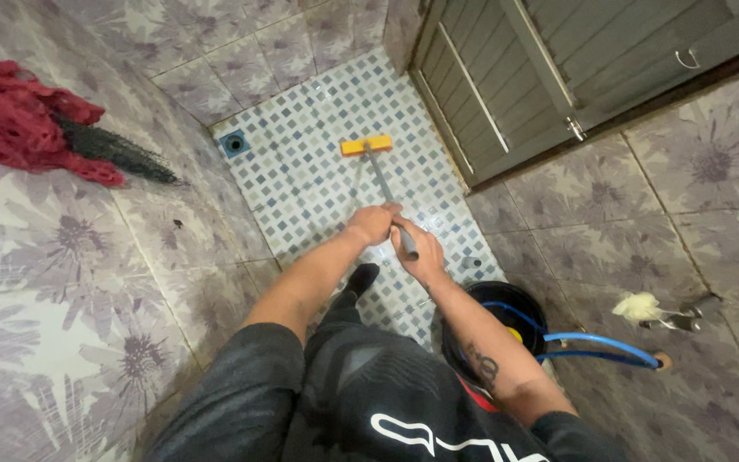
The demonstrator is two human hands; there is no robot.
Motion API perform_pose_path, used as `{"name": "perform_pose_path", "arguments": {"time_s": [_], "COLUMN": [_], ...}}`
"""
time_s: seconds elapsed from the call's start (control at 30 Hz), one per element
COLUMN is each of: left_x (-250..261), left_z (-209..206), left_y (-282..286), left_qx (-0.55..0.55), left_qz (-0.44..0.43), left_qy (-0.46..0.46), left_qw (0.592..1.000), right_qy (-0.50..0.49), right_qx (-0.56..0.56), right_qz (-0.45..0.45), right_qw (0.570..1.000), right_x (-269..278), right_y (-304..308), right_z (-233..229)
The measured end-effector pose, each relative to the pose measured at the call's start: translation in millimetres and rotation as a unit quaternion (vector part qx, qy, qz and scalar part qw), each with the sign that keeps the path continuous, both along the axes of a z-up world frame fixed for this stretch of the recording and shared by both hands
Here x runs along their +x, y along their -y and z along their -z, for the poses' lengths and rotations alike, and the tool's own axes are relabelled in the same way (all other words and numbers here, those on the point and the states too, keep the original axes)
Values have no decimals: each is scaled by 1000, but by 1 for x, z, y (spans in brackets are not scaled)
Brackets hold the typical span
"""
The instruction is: The person uses a squeegee to scrape water and soap across a tiled bathroom floor towards a drain, then dips the squeegee into a bucket of water and uses a yellow scoop to pour water over the tiles.
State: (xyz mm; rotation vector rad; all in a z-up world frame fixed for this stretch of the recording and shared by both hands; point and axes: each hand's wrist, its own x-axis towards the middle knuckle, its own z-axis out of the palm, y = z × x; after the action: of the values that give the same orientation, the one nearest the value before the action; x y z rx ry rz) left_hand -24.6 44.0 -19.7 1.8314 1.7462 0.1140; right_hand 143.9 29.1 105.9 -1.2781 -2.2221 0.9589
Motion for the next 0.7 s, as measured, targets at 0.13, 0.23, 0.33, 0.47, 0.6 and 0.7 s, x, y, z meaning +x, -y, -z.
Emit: {"name": "perform_pose_path", "arguments": {"time_s": [0.13, 0.23, 0.33, 0.47, 0.6, 0.7], "left_x": [-1, 3, 12, 31, 32, 27], "left_z": [-4, -20, -43, -61, -52, -35], "left_y": [-6, 5, 18, 41, 56, 54], "left_qx": [-29, -12, -4, 9, 40, 10], "left_qz": [-4, 17, 54, 76, 97, 80], "left_qy": [-14, 7, 16, 54, 102, 84], "left_qw": [999, 1000, 998, 996, 989, 993], "right_qy": [40, 36, 38, 6, 37, 8], "right_qx": [-35, -26, 10, 71, 1, 8], "right_qz": [22, 33, 14, -16, -35, -40], "right_qw": [998, 998, 999, 997, 999, 999], "right_x": [0, 13, 35, 62, 70, 63], "right_y": [-3, 2, 12, 26, 38, 42], "right_z": [-1, -6, -10, -18, -28, -22]}}
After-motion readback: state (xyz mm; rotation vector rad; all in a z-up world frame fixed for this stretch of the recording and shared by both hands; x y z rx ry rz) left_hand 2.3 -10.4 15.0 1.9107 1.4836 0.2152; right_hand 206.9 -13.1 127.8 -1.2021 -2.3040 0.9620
